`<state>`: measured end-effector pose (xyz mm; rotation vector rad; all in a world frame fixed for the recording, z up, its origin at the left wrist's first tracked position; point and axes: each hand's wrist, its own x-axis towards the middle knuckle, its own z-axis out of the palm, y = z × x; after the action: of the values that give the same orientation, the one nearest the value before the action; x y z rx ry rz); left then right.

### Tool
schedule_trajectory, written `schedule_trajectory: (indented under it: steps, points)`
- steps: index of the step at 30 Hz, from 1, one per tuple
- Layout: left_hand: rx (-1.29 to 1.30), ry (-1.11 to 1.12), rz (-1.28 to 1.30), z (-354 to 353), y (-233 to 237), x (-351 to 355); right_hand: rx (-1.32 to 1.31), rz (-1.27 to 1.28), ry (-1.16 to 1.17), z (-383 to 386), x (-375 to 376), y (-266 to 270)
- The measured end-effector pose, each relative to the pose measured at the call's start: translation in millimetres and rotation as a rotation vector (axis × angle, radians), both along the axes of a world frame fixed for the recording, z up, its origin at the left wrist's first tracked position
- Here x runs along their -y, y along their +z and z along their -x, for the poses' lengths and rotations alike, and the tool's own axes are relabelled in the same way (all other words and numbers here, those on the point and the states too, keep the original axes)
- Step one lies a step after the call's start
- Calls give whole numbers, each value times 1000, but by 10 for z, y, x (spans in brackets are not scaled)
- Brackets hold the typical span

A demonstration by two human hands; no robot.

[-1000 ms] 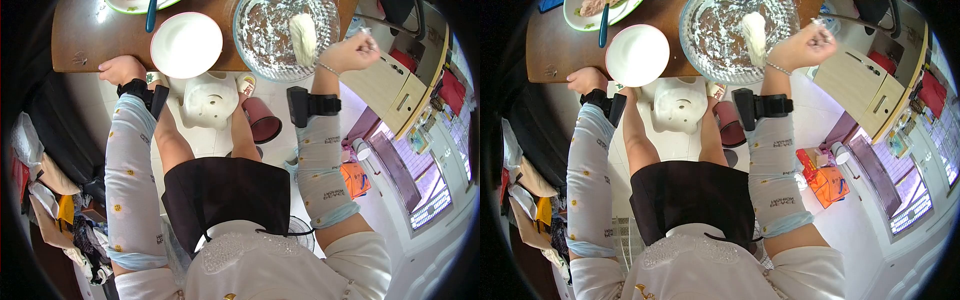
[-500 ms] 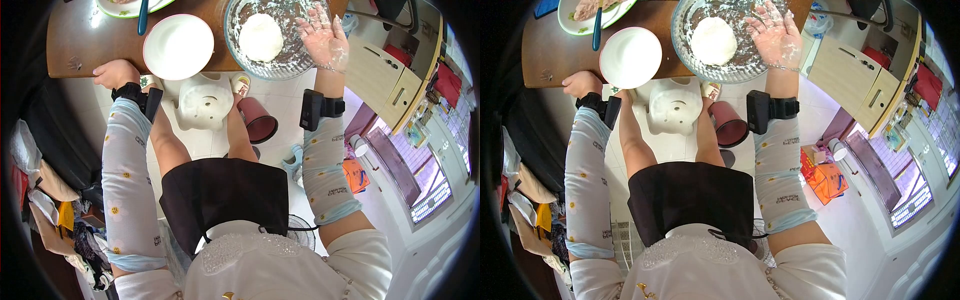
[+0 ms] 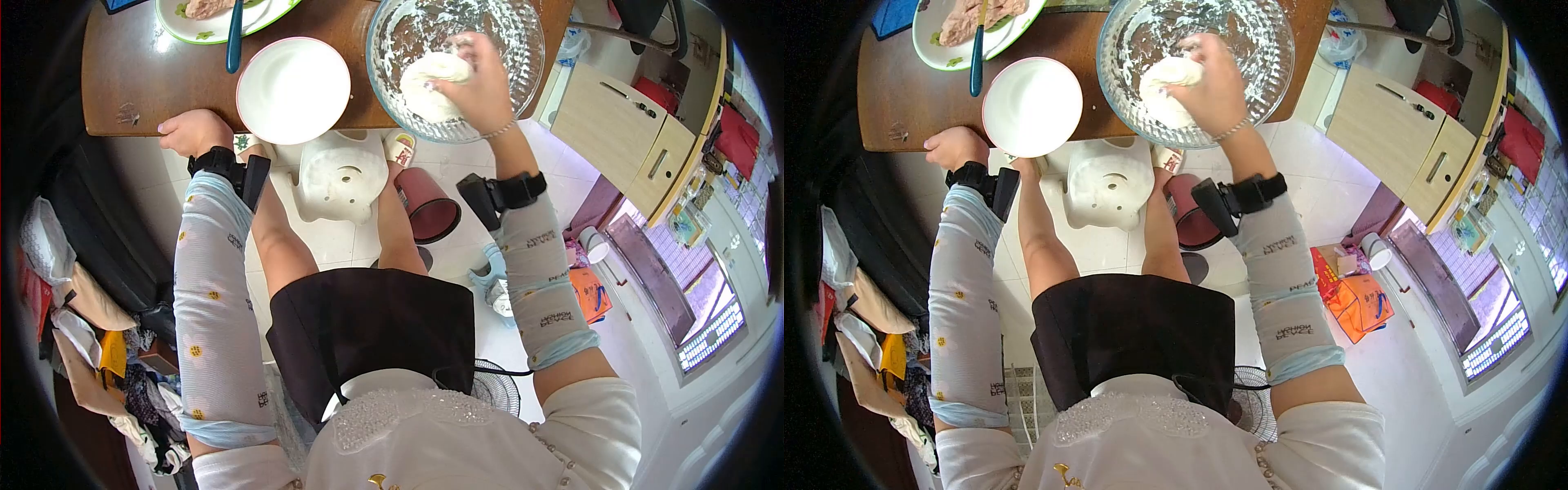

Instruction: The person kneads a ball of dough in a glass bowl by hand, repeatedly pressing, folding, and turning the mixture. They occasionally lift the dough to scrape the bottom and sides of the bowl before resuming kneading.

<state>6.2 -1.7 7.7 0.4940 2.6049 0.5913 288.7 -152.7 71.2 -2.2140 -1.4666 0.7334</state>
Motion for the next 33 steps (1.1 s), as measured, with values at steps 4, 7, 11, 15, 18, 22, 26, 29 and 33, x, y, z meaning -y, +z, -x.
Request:
schedule_trajectory:
  steps: [4,7,11,15,18,22,26,29,33]
  points:
    - [-10,-13,-10,27,-45,6,-344,-72,-321,-260,151,17]
    - [-7,-22,-21,17,-32,18,-477,-63,-432,-482,26,59]
    - [-2,-31,-2,21,-16,7,-544,189,-514,-916,-225,-103]
    - [5,-22,-1,16,-32,16,192,264,-103,-355,-255,-75]
    - [34,-8,-19,-12,36,11,281,57,-273,30,-54,-18]
    - [29,-29,-35,1,-1,25,622,-158,-278,345,118,-181]
    - [18,-78,-95,77,-100,47,776,-69,-351,258,-195,-439]
    - [-13,-107,-54,54,-76,31,851,-78,-416,239,-394,-608]
    - [-1,-76,-35,-2,-10,-10,770,-79,-382,125,-452,-637]
